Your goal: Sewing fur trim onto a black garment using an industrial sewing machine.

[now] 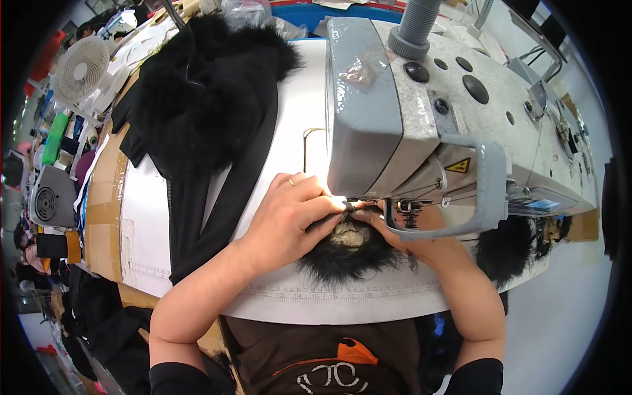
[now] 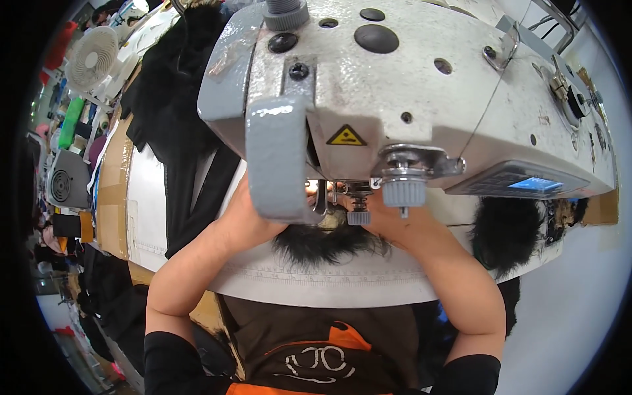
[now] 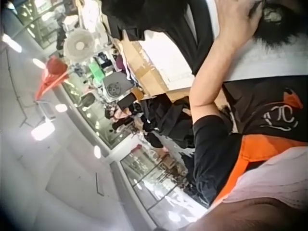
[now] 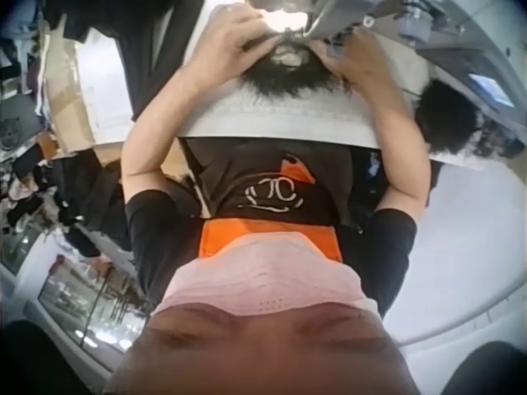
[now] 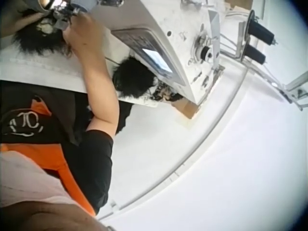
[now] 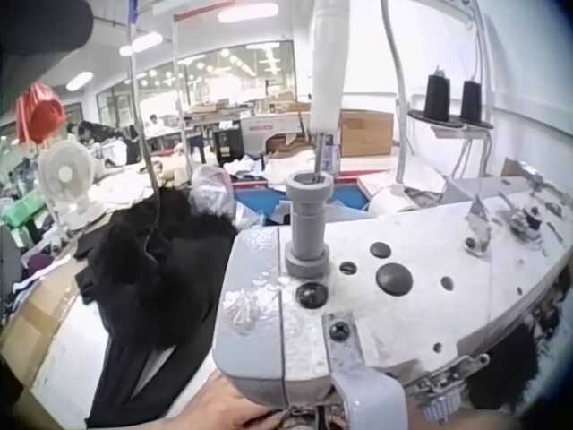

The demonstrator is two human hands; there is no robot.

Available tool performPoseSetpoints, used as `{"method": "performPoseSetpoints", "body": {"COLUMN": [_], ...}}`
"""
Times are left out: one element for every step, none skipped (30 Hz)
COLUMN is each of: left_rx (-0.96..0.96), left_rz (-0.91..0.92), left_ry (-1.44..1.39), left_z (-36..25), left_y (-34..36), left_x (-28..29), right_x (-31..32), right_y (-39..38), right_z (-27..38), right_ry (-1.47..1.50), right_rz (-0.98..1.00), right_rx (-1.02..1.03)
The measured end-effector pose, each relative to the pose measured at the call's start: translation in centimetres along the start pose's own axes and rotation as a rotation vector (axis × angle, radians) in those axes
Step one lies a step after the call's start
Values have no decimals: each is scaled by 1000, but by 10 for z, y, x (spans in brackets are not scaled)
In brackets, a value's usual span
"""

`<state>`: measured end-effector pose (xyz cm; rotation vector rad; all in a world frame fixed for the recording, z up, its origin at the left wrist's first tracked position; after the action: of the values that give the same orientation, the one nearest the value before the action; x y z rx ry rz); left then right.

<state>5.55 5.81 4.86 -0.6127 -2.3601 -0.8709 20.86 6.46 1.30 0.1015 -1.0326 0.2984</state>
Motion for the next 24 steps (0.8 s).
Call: {"method": "performPoseSetpoints", "body": {"left_rx": [-8,-8,-54,-99,-99,-96,-93,-94,-62,-29,-28,-13,0,-1,4,9,9,17,25,24,21,18,17,14], "left_rz": [10,9,32,56,57,53,47,46,42,39,39,36,32,32,32,33,34,29,24,23,10,-4,-5,8], "left_ry": [-1,-1,47,101,107,108,103,102,96,91,92,58,22,22,14,3,1,8,16,15,35,58,59,69], "left_z": [-2,-3,-9,-16,-17,-18,-17,-16,-11,-5,-3,-1,1,0,1,1,1,1,1,0,0,0,0,1], "left_y": [1,2,2,2,2,3,3,2,1,0,-1,-2,-2,-1,-1,0,0,1,2,2,3,4,4,3], "left_x": [0,1,-1,-2,-2,-2,-2,-2,-2,-2,-3,-4,-4,-3,-3,-4,-4,-3,-3,-3,-1,0,1,0], "right_x": [-1,-1,0,2,3,3,5,6,7,6,4,3,2,1,0,-6,-12,-15,-12,-6,-4,-4,-4,-4], "right_y": [0,0,-1,-2,-3,-2,-2,-2,-2,-2,-2,-2,-2,-2,-2,-1,0,0,0,-2,-1,1,2,2], "right_z": [0,1,1,0,-1,-2,0,4,4,4,3,3,3,3,2,-1,-5,-8,-3,3,4,5,4,4], "right_ry": [1,2,1,-17,-36,-33,-20,-6,-7,-54,-101,-100,-110,-120,-120,-204,-288,-289,-277,-266,-268,-268,-268,-270], "right_rz": [-17,-33,-32,-23,-14,-16,-40,-65,-65,-54,-44,-43,-44,-46,-46,-15,17,17,-54,-126,-126,-106,-86,-88], "right_rx": [20,39,39,22,4,9,60,111,111,101,91,92,103,115,115,107,99,97,162,227,227,211,194,196]}}
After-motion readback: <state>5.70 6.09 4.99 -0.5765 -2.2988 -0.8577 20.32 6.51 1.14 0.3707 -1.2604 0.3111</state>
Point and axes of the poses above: each hand's wrist, its own y-axis towards the middle knuckle, its own x-axis out of the back of the hand, z = x × y, the point moved 10 cm from there along y, towards the middle knuckle, and after that the axes turned 11 degrees about -y, right-handed, at the moved point
